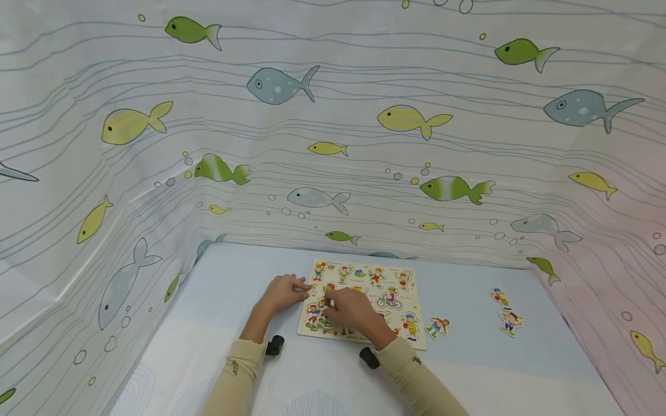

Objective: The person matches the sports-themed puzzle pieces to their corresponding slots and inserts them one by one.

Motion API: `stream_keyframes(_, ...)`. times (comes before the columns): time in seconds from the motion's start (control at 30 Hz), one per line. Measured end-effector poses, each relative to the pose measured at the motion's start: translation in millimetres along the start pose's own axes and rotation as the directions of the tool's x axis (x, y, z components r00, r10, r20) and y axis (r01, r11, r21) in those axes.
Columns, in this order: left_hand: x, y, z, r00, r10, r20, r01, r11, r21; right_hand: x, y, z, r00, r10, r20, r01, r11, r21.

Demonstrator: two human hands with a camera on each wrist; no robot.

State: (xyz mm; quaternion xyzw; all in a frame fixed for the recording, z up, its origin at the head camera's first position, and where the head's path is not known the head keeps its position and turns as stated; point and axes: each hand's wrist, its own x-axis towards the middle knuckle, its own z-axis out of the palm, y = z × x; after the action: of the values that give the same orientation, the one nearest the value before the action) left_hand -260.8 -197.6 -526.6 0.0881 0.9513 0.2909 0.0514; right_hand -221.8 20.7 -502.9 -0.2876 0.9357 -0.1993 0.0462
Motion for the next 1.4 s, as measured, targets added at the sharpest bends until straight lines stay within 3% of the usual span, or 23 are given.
stream_keyframes(0.2,0.2,1.1,-0.9,1.0,0.007,-0.005,-0.007,1.0,0.006,7,-7,4.3,1.0,-0.008,0.013,0.008,1.0,-0.013)
stream_keyframes(0.6,0.4,0.0,-0.6,1.0,0.017,0.002,-0.017,1.0,0.011,16,-16,13.9,0.994,0.071,0.082,-0.067,0.997,-0.049)
stream_keyframes(1.4,-0.2,2.7,-2.4,1.0,0.02,0.006,-0.02,1.0,0.014,22,-23,25.2,0.999,0.036,0.038,-0.032,0.995,-0.099)
